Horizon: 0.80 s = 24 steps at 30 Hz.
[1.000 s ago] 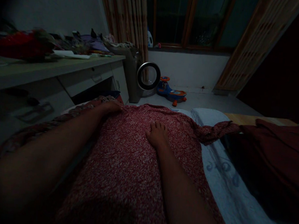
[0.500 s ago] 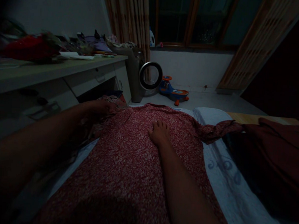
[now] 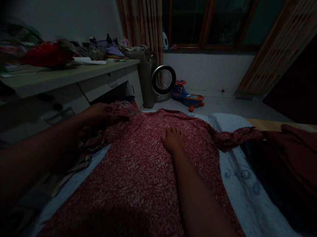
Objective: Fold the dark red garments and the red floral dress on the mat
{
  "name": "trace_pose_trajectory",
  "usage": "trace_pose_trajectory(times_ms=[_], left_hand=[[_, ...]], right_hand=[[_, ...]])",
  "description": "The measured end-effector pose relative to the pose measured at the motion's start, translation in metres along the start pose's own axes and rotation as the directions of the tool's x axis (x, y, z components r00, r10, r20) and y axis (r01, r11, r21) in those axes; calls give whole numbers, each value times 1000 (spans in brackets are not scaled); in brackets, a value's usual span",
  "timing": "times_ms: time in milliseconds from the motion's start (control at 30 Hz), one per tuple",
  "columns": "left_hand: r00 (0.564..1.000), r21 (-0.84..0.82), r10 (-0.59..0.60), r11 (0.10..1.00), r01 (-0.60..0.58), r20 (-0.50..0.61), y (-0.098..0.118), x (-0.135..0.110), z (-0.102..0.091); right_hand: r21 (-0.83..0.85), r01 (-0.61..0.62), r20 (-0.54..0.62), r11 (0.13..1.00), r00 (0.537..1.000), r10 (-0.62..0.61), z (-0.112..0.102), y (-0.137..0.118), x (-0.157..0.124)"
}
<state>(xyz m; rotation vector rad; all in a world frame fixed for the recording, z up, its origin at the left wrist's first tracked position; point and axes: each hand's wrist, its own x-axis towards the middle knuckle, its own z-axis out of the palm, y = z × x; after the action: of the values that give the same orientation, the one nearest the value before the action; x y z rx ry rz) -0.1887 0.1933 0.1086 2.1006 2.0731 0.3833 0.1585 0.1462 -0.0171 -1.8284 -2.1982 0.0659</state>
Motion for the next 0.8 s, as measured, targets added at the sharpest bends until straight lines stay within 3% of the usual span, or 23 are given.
trace_pose_trajectory(times_ms=[67,100,200,267,400,500,600,700,733,800], left_hand=[[993,-10,33,999,-34,-109,-1,-5,-11],[974,-14,51,998,-55,-220,-2,-9,-16],[854,69,90,996,-64,-512,-8,-22,-26],[820,192,109,981,1,-561,-17,-34,-26],[933,485,72,867,116,-352,-38,-54,-17],[961,584,-33,788,194,-275,-42,-54,-9],[968,528,11,840,128,-251,-23,-37,-2],[996,360,84,930,-71,-22,9,-12,8],[997,314,58,947,-69,46,20,-4,12],[997,265,45,962,-62,69,37,6,22]], right_hand=[[2,0,-2,1000,1000,0,0,0,0],[3,-4,-2,1000,1000,4,-1,0,0],[7,-17,3,1000,1000,17,-1,0,-1],[4,-14,1,1000,1000,14,-1,0,-1],[-5,-12,4,1000,1000,12,0,-1,0],[-12,-29,21,1000,999,29,0,-1,1],[-13,-31,27,999,999,32,-1,-2,1],[-9,-24,17,1000,1000,24,-1,-2,1],[-8,-22,12,1000,1000,22,-2,-2,0],[-7,-14,4,1000,1000,14,-2,-2,0]])
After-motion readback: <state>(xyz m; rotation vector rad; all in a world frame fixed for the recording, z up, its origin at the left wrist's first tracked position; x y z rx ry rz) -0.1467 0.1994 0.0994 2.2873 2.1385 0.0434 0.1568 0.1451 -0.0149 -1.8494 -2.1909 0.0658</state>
